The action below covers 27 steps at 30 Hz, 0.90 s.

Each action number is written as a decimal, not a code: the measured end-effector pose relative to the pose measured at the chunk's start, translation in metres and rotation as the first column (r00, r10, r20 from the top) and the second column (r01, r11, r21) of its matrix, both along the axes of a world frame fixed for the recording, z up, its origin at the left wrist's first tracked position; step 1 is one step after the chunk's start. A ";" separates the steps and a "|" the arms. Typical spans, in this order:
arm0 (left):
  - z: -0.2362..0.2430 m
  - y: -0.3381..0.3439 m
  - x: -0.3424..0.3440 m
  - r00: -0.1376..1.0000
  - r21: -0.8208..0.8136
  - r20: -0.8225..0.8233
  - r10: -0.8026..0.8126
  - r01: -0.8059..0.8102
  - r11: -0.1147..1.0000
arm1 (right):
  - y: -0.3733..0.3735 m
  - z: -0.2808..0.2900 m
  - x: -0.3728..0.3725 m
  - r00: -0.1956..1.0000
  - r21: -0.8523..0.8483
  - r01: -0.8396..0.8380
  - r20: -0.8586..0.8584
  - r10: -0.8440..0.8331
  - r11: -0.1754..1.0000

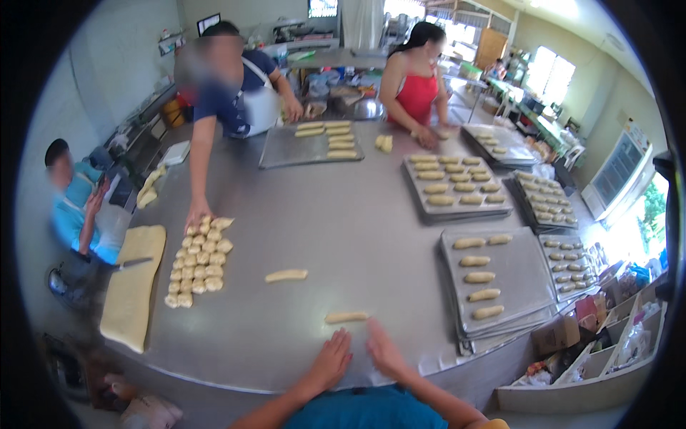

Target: The person repeatedly picks small dough pieces from a pile on a stainless steel table, rolls them into elongated shapes with both hands, and places them onto metal baking trays. Coworkers also shape dough and arrange trays nearby.

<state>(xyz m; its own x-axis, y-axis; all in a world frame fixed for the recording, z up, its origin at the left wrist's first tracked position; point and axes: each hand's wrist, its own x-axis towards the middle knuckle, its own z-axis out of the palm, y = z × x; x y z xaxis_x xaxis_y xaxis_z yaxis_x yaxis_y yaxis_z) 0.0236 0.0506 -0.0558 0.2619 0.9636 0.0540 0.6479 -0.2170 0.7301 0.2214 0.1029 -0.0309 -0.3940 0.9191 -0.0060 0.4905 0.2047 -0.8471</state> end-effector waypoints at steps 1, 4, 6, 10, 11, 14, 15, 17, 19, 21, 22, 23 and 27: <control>-0.004 0.007 0.006 0.998 -0.001 -0.043 0.049 -0.049 0.999 | 0.000 -0.010 -0.008 0.990 0.072 -0.136 0.042 0.133 0.988; -0.018 0.040 0.012 0.980 0.038 -0.160 0.115 -0.110 0.993 | 0.009 -0.039 -0.035 0.959 0.110 -0.264 0.136 0.249 0.958; -0.023 0.064 0.003 0.932 -0.001 -0.328 0.152 -0.161 0.987 | 0.027 -0.052 -0.049 0.964 0.263 -0.183 0.234 0.122 0.947; -0.034 0.112 -0.009 0.874 0.093 -0.423 0.239 -0.220 0.971 | 0.076 -0.056 -0.073 0.877 0.338 -0.161 0.481 -0.024 0.927; -0.036 0.127 -0.012 0.874 0.132 -0.398 0.277 -0.245 0.961 | 0.089 -0.054 -0.078 0.849 0.352 -0.146 0.524 -0.066 0.924; -0.042 0.175 -0.025 0.858 0.168 -0.419 0.299 -0.250 0.954 | 0.144 -0.046 -0.088 0.810 0.287 -0.103 0.579 -0.087 0.952; -0.044 0.188 -0.028 0.849 0.185 -0.432 0.303 -0.246 0.952 | 0.161 -0.045 -0.091 0.791 0.254 -0.083 0.605 -0.091 0.964; -0.046 0.213 -0.038 0.832 0.216 -0.461 0.307 -0.231 0.949 | 0.183 -0.045 -0.097 0.800 0.270 -0.044 0.586 -0.128 0.962; -0.048 0.222 -0.044 0.822 0.304 -0.471 0.319 -0.188 0.934 | 0.191 -0.049 -0.096 0.802 0.283 -0.039 0.581 -0.139 0.958; -0.046 0.214 -0.048 0.829 0.345 -0.479 0.291 -0.127 0.930 | 0.181 -0.054 -0.090 0.775 0.264 -0.077 0.623 -0.109 0.961; -0.045 0.199 -0.049 0.834 0.341 -0.489 0.257 -0.088 0.936 | 0.166 -0.057 -0.084 0.806 0.261 -0.106 0.588 -0.070 0.960; -0.041 0.186 -0.051 0.832 0.350 -0.506 0.226 -0.041 0.936 | 0.152 -0.058 -0.077 0.819 0.257 -0.138 0.572 -0.035 0.957; -0.015 0.104 -0.055 0.912 0.191 -0.407 0.051 0.031 0.981 | 0.079 -0.053 -0.043 0.896 0.320 -0.198 0.443 0.039 0.927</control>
<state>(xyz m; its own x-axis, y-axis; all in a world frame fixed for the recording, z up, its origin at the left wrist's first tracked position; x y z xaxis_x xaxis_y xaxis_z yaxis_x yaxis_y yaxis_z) -0.0317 0.1544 -0.0708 0.2906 0.9486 0.1253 0.8830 -0.3163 0.3468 0.1781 0.1824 -0.0843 -0.5325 0.8386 0.1147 0.7359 0.5256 -0.4269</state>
